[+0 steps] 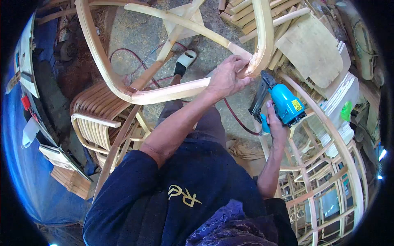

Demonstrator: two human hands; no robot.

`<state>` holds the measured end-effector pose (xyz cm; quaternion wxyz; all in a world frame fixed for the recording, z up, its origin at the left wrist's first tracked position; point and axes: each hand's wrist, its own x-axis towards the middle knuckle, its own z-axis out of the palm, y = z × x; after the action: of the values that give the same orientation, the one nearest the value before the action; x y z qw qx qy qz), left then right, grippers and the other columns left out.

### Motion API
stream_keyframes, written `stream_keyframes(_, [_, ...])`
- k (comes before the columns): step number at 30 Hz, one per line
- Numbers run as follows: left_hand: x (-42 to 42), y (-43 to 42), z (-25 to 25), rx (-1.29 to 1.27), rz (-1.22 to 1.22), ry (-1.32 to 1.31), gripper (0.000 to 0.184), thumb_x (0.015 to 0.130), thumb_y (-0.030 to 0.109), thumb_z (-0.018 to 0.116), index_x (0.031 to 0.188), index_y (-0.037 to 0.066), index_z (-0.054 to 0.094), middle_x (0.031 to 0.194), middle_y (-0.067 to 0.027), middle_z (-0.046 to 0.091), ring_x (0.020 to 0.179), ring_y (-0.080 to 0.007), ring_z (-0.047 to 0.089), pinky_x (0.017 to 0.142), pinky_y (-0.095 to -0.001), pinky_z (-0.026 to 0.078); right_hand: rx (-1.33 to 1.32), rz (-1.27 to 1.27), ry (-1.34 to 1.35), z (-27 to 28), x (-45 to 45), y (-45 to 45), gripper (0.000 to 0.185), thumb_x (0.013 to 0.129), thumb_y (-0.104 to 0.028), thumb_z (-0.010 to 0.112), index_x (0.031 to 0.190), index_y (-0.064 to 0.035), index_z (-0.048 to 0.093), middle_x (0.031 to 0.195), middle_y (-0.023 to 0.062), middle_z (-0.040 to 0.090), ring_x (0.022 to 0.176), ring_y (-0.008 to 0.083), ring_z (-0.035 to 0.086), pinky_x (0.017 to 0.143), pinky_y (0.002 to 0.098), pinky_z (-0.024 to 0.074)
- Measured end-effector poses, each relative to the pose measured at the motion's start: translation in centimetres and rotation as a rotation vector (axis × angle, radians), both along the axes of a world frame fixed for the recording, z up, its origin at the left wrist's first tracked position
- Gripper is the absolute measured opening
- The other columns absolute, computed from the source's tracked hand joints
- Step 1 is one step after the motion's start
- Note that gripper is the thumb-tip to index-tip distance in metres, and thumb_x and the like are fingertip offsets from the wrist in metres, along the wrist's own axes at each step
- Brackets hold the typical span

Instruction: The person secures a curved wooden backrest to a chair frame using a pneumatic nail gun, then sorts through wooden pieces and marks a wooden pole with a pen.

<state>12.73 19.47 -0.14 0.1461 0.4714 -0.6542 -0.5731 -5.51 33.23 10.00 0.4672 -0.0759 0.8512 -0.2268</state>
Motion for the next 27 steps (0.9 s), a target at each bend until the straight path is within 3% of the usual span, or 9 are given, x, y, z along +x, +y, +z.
stream_keyframes(7, [-1.4,0.2,0.5,0.034,0.023,-0.072,0.068,0.070,0.044,0.088,0.124,0.008,0.068,0.118,-0.0180,0.067,0.111,-0.0365,0.066,0.099,-0.0453,0.052,-0.066,0.043,0.038,-1.9,-0.1,1.3,0.035,0.092,-0.027,0.081,0.116,-0.0025,0.073,0.109,0.0088,0.076,0.100,0.0172,0.072,0.089,0.0362,0.0567])
stream_keyframes(10, [-2.5,0.0,0.8,0.002,0.019,-0.165,0.064,0.070,0.037,0.090,0.120,0.005,0.068,0.114,-0.0199,0.067,0.108,-0.0377,0.066,0.096,-0.0454,0.054,-0.120,0.046,0.007,-2.3,0.3,1.4,0.028,0.093,-0.027,0.080,0.110,-0.0058,0.074,0.094,0.0037,0.072,0.085,0.0131,0.066,0.077,0.0314,0.0514])
stream_keyframes(11, [-2.8,0.1,0.4,-0.089,0.000,-0.150,0.059,0.070,0.030,0.089,0.115,0.000,0.067,0.108,-0.0209,0.067,0.102,-0.0370,0.067,0.092,-0.0445,0.055,-0.163,0.059,-0.004,-2.7,0.3,1.6,0.025,0.094,-0.029,0.078,0.108,-0.0088,0.073,0.084,-0.0015,0.066,0.071,0.0082,0.057,0.066,0.0272,0.0457])
stream_keyframes(14, [-3.9,0.4,0.1,-0.188,0.043,-0.174,0.056,0.071,0.028,0.087,0.112,-0.003,0.066,0.102,-0.0192,0.067,0.096,-0.0351,0.067,0.088,-0.0432,0.056,-0.287,-0.033,-0.113,-4.4,0.1,3.1,0.024,0.094,-0.028,0.078,0.108,-0.0086,0.073,0.086,-0.0022,0.066,0.072,0.0072,0.057,0.066,0.0262,0.0455])
stream_keyframes(15, [-4.3,0.3,1.0,-0.206,0.044,-0.186,0.053,0.072,0.027,0.086,0.111,-0.003,0.066,0.100,-0.0178,0.066,0.093,-0.0319,0.067,0.086,-0.0410,0.056,-0.294,-0.098,-0.161,-4.3,0.1,3.1,0.026,0.093,-0.026,0.080,0.109,-0.0057,0.074,0.094,0.0025,0.072,0.083,0.0115,0.066,0.076,0.0299,0.0518])
stream_keyframes(19, [-4.5,0.3,0.8,-0.134,0.038,-0.258,0.055,0.075,0.029,0.090,0.113,-0.003,0.068,0.104,-0.0146,0.073,0.096,-0.0204,0.070,0.086,-0.0340,0.057,-0.332,-0.295,-0.267,-6.0,-0.5,4.4,0.029,0.091,-0.025,0.082,0.109,-0.0039,0.073,0.096,0.0029,0.076,0.090,0.0127,0.072,0.086,0.0325,0.0564])
stream_keyframes(23, [-4.2,0.6,0.0,-0.229,0.015,-0.224,0.057,0.081,0.029,0.088,0.120,-0.004,0.064,0.106,-0.0125,0.072,0.100,-0.0180,0.068,0.081,-0.0309,0.059,-0.426,-0.387,-0.431,-8.2,-2.1,5.7,0.025,0.091,-0.027,0.082,0.105,-0.0088,0.072,0.084,-0.0041,0.070,0.070,0.0072,0.062,0.067,0.0267,0.0512])
stream_keyframes(25, [-5.0,0.7,1.1,-0.228,0.043,-0.256,0.055,0.080,0.032,0.088,0.117,-0.003,0.066,0.106,-0.0148,0.069,0.097,-0.0238,0.069,0.084,-0.0373,0.056,-0.452,-0.451,-0.531,-9.4,-1.8,6.1,0.025,0.091,-0.028,0.082,0.105,-0.0093,0.072,0.082,-0.0052,0.069,0.062,0.0041,0.055,0.057,0.0234,0.0447])
stream_keyframes(27, [-5.3,0.7,1.0,-0.195,0.048,-0.270,0.056,0.081,0.035,0.087,0.117,-0.001,0.067,0.106,-0.0165,0.069,0.095,-0.0275,0.070,0.085,-0.0404,0.055,-0.508,-0.429,-0.509,-10.6,-1.7,6.0,0.027,0.090,-0.029,0.083,0.104,-0.0090,0.072,0.083,-0.0050,0.069,0.063,0.0043,0.056,0.058,0.0234,0.0453])
